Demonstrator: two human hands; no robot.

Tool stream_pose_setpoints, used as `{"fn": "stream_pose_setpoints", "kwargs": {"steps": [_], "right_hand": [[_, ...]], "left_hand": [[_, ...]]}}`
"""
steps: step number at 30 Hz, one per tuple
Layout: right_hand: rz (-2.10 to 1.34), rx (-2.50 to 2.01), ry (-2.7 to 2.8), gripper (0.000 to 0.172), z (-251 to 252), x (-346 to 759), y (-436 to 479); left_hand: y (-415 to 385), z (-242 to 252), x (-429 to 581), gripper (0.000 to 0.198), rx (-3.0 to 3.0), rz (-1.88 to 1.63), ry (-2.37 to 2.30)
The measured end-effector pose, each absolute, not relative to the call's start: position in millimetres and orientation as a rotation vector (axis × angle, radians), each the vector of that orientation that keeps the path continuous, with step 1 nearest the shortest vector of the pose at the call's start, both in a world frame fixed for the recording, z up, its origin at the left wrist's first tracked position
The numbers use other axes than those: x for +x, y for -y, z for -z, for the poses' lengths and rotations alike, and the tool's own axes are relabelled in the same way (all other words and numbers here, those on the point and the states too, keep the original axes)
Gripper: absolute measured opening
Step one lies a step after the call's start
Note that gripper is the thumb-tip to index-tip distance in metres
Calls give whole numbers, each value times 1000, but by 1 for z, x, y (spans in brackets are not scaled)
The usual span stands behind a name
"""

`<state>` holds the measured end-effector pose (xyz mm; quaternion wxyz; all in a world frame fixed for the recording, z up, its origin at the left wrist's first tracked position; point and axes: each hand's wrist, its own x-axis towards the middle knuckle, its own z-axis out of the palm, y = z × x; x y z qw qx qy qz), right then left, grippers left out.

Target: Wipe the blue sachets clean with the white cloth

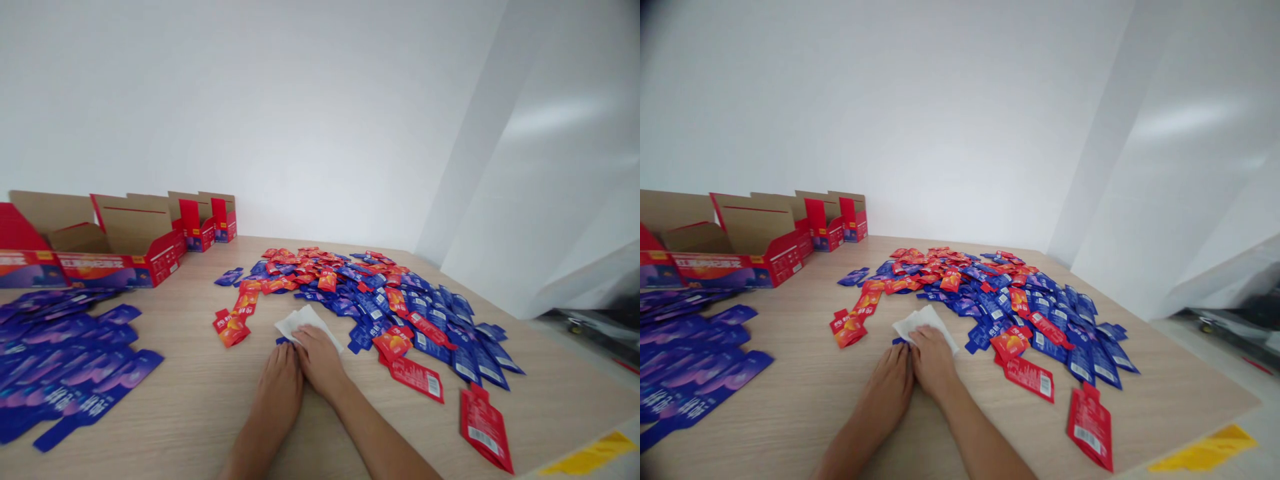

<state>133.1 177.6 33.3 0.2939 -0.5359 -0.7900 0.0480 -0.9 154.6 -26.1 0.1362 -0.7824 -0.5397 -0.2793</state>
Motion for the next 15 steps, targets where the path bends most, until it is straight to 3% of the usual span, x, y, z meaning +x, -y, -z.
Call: {"fn": "stream_pose_setpoints", "kwargs": {"steps": [6, 11, 15], "right_hand": [[-71, -1591, 1932, 36, -33, 165, -185], [-100, -1455, 2046, 44, -36, 140, -179], [-105, -1384, 2138, 29, -31, 125, -177]], "left_hand": [[-153, 27, -3, 46, -2236, 825, 1602], [-155, 29, -2, 46, -2295, 822, 1544], [-156, 34, -3, 45, -2320, 810, 1491]]}}
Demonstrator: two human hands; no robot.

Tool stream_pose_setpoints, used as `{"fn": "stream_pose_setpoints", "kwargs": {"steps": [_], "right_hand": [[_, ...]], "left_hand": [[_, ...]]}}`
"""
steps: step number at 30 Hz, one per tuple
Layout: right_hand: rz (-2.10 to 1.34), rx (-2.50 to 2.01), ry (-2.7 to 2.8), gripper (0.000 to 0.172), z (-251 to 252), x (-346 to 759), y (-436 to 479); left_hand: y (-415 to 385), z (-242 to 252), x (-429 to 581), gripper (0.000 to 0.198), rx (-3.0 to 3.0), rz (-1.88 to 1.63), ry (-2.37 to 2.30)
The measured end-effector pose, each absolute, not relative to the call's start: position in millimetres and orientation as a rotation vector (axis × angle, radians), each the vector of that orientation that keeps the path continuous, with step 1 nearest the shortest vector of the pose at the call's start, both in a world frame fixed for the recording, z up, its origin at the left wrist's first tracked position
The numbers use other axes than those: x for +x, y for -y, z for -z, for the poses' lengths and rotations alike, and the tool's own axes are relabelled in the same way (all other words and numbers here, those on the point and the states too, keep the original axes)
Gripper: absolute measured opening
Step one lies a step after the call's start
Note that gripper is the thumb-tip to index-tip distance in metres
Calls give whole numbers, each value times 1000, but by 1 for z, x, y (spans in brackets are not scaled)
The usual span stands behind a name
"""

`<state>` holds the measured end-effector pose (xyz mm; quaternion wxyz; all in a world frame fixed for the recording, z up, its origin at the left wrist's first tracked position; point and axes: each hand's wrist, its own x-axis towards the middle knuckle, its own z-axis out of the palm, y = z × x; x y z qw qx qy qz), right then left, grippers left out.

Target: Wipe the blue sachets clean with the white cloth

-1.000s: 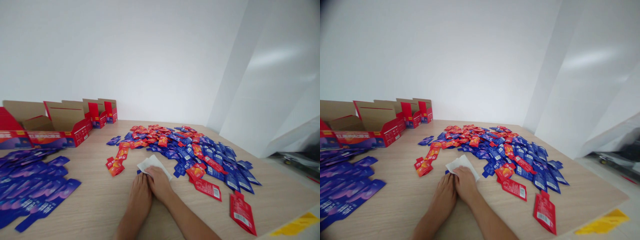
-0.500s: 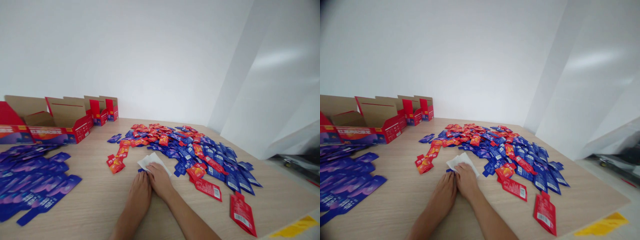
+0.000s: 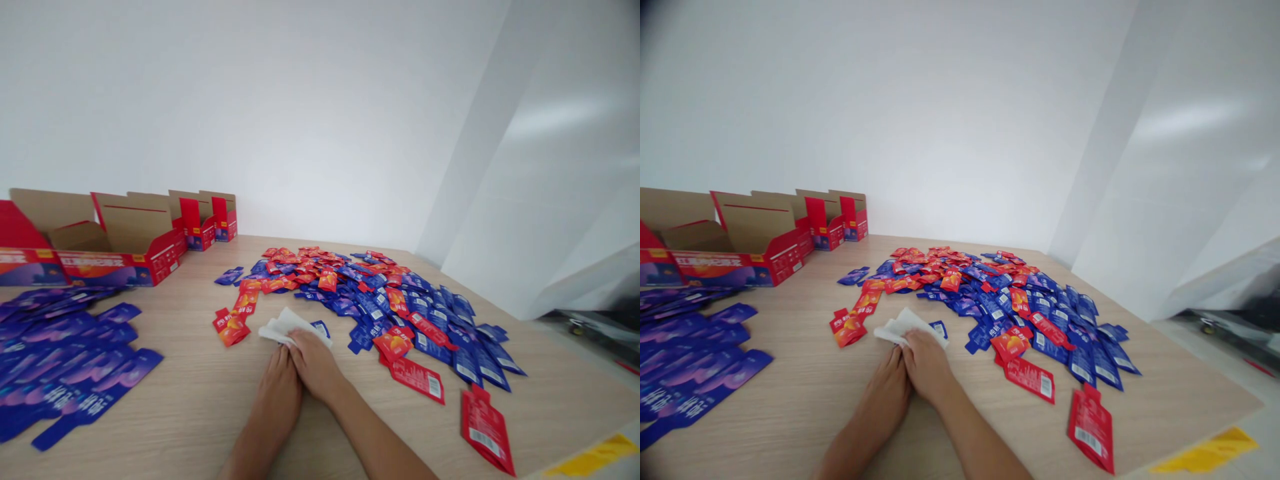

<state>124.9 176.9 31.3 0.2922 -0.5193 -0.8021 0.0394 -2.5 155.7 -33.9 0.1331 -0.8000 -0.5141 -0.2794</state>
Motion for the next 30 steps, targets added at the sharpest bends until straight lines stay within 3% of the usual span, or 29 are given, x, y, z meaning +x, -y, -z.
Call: {"fn": "stream_pose_setpoints", "kwargs": {"steps": [9, 14, 22, 26, 30], "right_hand": [[10, -1593, 1939, 37, -28, 160, -183], [-20, -1477, 2045, 44, -31, 134, -178], [-12, -1501, 2072, 30, -25, 146, -178], [27, -1591, 1973, 39, -25, 167, -181], [17, -1574, 1973, 36, -30, 157, -180]], "left_hand": [[-156, 44, -5, 47, -2238, 808, 1498], [-161, 46, -2, 46, -2250, 796, 1470], [-158, 45, -5, 46, -2252, 784, 1452], [-155, 43, -5, 46, -2235, 793, 1455], [-155, 40, -2, 45, -2239, 800, 1452]]}}
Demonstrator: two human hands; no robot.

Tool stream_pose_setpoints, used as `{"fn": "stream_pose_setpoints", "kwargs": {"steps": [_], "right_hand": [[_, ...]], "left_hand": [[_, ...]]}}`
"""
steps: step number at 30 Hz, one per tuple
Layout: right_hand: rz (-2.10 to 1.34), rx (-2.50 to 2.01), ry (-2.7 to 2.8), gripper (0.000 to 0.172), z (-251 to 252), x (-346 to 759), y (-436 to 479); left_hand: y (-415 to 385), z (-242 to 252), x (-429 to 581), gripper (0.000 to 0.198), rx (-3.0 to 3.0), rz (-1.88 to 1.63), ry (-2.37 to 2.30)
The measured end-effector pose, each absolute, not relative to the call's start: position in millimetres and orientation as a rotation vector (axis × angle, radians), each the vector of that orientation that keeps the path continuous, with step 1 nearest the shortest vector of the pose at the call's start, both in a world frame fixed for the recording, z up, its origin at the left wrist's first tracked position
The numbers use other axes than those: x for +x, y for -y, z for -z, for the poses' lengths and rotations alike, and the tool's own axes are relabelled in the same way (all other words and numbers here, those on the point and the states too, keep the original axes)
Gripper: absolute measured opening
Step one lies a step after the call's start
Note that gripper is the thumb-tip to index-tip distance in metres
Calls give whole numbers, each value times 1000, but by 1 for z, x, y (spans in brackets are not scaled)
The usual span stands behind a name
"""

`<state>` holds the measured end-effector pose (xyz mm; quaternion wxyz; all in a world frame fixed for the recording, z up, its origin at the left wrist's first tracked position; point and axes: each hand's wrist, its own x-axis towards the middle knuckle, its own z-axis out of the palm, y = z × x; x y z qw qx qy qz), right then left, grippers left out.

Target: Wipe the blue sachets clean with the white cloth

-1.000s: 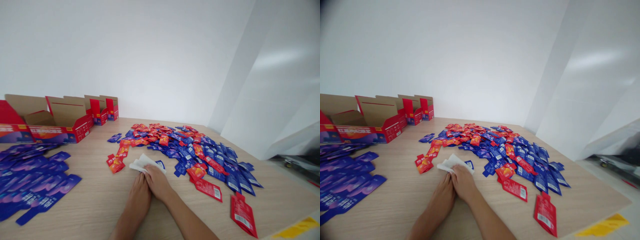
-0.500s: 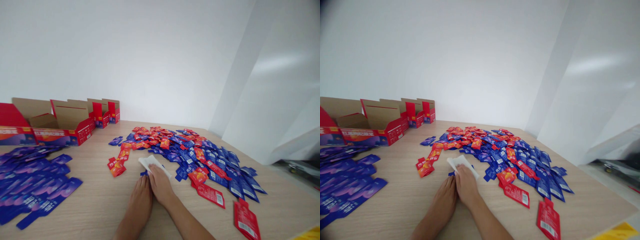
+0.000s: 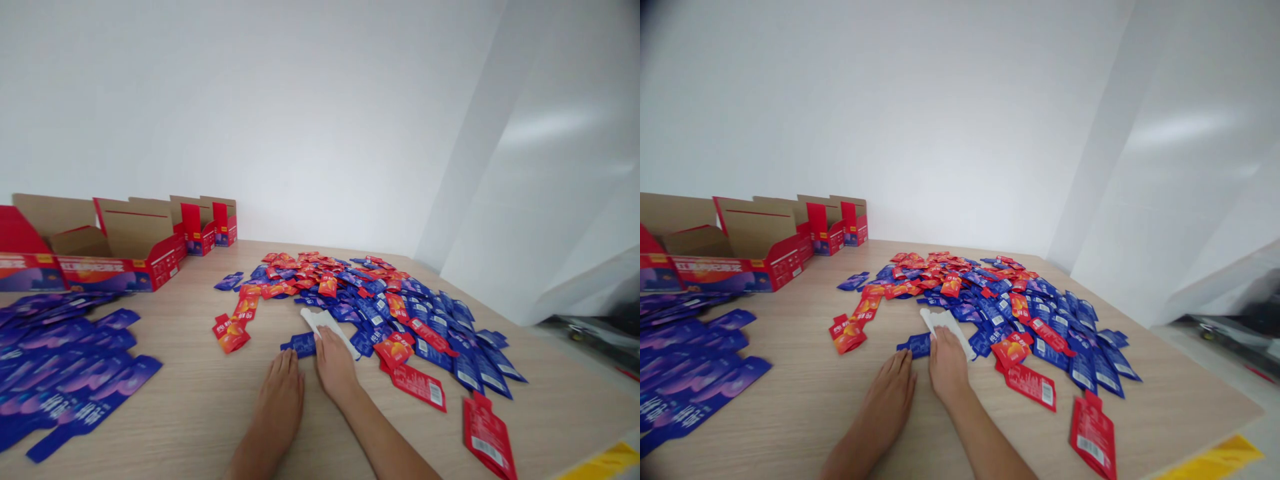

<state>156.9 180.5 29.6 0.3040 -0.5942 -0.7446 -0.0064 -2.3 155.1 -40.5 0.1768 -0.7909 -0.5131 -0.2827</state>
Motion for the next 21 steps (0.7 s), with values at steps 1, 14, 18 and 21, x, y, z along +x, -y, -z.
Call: {"fn": "stream_pose_setpoints", "kwargs": {"steps": [1, 14, 18, 21], "right_hand": [[7, -1541, 2002, 39, -30, 151, -180], [48, -1558, 1953, 36, -20, 170, -184], [33, -1494, 1980, 35, -19, 153, -181], [-5, -1392, 2061, 30, -15, 136, -181]], "left_hand": [[-155, 40, -2, 45, -2243, 802, 1447], [-158, 45, -6, 45, -2205, 853, 1392], [-161, 44, -5, 45, -2230, 851, 1392], [-161, 44, -4, 45, -2257, 841, 1401]]}}
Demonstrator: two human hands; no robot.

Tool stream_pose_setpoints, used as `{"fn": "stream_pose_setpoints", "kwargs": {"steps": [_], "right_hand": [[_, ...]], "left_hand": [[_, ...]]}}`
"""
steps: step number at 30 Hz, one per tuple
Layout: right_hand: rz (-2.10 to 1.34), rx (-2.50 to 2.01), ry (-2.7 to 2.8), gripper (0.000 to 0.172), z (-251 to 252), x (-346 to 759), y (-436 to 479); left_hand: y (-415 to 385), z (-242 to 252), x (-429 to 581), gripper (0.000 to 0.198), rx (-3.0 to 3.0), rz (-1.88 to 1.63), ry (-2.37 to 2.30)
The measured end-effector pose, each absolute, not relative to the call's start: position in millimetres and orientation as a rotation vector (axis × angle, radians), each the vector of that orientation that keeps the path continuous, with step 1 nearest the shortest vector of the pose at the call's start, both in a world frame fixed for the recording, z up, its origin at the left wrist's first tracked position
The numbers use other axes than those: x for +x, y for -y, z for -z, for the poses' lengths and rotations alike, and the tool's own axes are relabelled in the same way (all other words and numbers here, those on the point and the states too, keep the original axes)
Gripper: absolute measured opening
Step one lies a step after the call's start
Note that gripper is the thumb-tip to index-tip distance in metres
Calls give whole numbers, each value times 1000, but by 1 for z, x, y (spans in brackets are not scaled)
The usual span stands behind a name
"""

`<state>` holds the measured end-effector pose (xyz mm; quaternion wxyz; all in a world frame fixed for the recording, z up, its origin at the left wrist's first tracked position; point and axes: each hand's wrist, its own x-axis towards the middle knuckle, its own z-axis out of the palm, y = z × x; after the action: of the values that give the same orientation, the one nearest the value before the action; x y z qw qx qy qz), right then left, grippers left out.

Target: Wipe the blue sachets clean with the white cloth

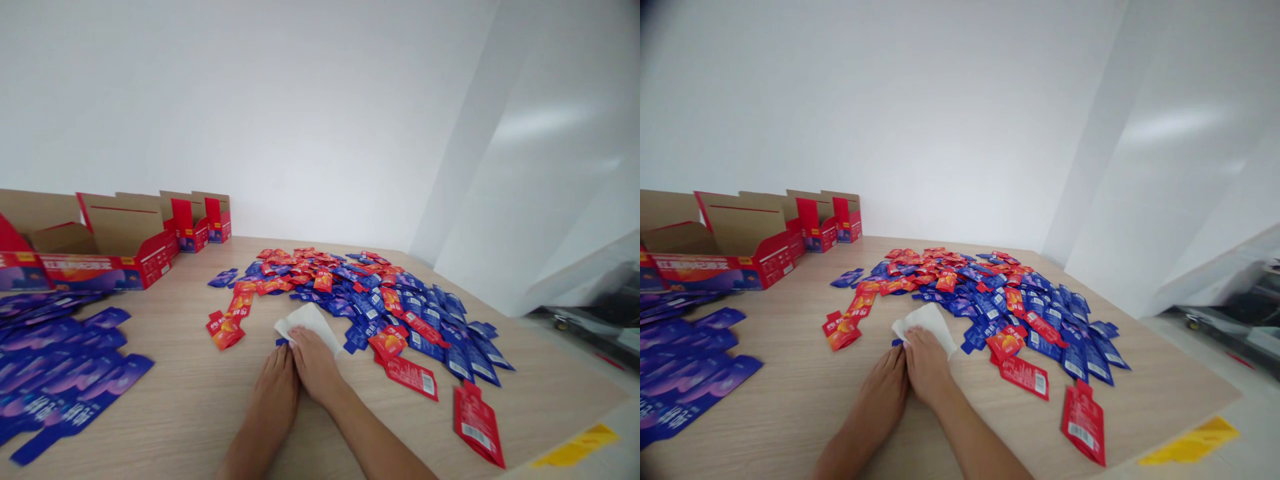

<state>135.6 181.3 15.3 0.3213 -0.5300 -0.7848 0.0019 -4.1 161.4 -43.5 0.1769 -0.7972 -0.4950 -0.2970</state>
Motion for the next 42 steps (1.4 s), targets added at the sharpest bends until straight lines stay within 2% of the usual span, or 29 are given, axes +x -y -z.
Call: {"fn": "stream_pose_setpoints", "kwargs": {"steps": [6, 15, 19, 28, 32, 42], "right_hand": [[-20, -1436, 1974, 37, -14, 151, -187], [-60, -1471, 1767, 33, -28, 163, -185], [-98, -1355, 1903, 43, -31, 147, -177], [-106, -1356, 2050, 28, -19, 143, -179], [-64, -1439, 1992, 36, -19, 155, -181], [-22, -1547, 1899, 35, -21, 151, -184]], "left_hand": [[-160, 43, -4, 45, -2245, 849, 1442], [-160, 40, -6, 46, -2278, 869, 1482], [-161, 38, -7, 46, -2306, 857, 1459], [-160, 40, -8, 46, -2313, 858, 1437], [-159, 39, -7, 46, -2274, 884, 1475], [-157, 37, -4, 45, -2284, 910, 1525]]}}
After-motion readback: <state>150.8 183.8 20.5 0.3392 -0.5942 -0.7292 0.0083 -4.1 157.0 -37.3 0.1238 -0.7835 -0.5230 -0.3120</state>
